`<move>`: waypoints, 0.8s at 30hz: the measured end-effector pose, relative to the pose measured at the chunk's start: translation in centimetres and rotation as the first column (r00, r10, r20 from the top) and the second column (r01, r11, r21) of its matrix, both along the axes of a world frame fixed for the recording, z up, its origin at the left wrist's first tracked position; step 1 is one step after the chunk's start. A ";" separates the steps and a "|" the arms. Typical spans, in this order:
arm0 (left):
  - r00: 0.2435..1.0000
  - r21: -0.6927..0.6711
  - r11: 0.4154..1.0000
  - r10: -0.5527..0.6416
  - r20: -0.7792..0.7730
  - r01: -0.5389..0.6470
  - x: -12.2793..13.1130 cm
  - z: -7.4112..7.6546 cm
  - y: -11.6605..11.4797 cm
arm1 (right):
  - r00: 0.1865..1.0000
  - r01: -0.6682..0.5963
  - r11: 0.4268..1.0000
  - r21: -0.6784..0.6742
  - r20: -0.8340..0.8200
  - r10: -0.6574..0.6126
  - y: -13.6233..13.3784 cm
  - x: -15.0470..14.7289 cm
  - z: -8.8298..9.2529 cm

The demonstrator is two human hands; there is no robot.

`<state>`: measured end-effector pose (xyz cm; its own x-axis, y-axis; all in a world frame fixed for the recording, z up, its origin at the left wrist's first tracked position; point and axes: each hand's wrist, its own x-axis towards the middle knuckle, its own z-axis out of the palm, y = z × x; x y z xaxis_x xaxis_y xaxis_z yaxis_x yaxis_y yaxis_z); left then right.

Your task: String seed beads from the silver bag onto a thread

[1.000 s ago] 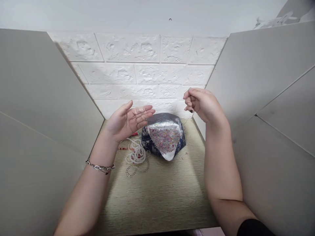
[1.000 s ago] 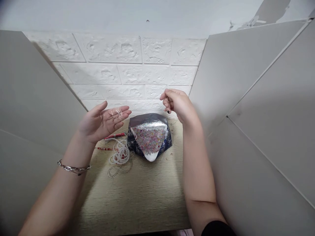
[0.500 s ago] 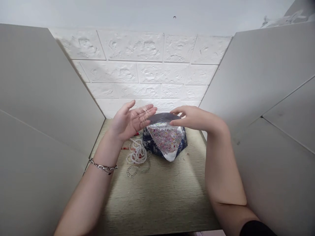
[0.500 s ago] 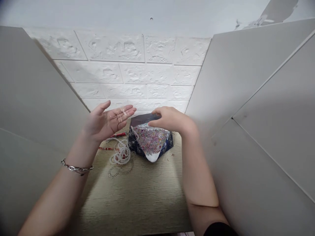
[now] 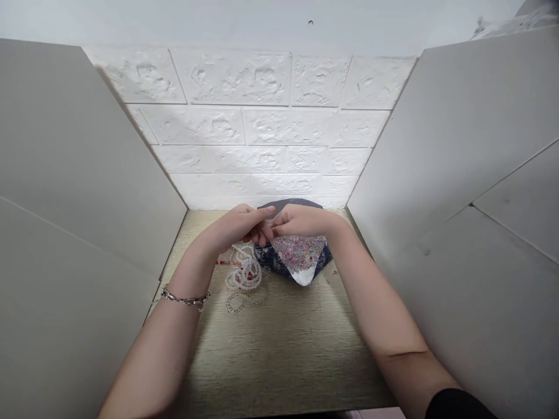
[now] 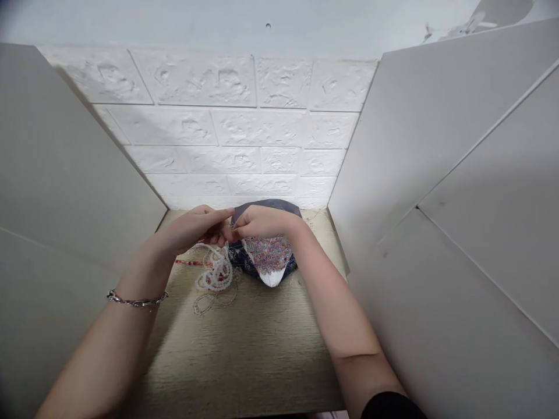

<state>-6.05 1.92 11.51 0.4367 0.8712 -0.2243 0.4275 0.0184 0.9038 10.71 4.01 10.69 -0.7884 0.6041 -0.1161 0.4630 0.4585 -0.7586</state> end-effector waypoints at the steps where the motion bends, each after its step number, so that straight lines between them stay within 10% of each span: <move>1: 0.999 0.030 0.999 0.030 -0.036 -0.029 -0.1 0.0 0.1 | 1.000 0.023 1.000 -0.013 -0.003 -0.023 0.0 0.2 0.1; 8: 0.921 -0.017 0.956 0.286 0.263 -0.292 -0.5 -0.5 0.9 | 0.997 0.073 0.996 -0.053 -0.029 -0.075 -0.2 2.5 1.4; 13: 0.785 -0.210 0.939 0.343 0.516 -0.272 -1.3 0.2 0.7 | 0.970 0.242 0.968 -0.072 0.042 -0.240 0.0 4.1 1.6; 24: 0.982 0.062 0.985 0.157 0.101 -0.164 -0.5 0.3 -0.3 | 0.836 0.494 0.869 0.001 0.274 -0.476 3.5 5.5 -1.9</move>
<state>-6.57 1.62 11.80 0.3063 0.9438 -0.1242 0.3357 0.0150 0.9418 16.17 7.56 8.75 -0.3328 0.8845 -0.3271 0.7947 0.0763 -0.6022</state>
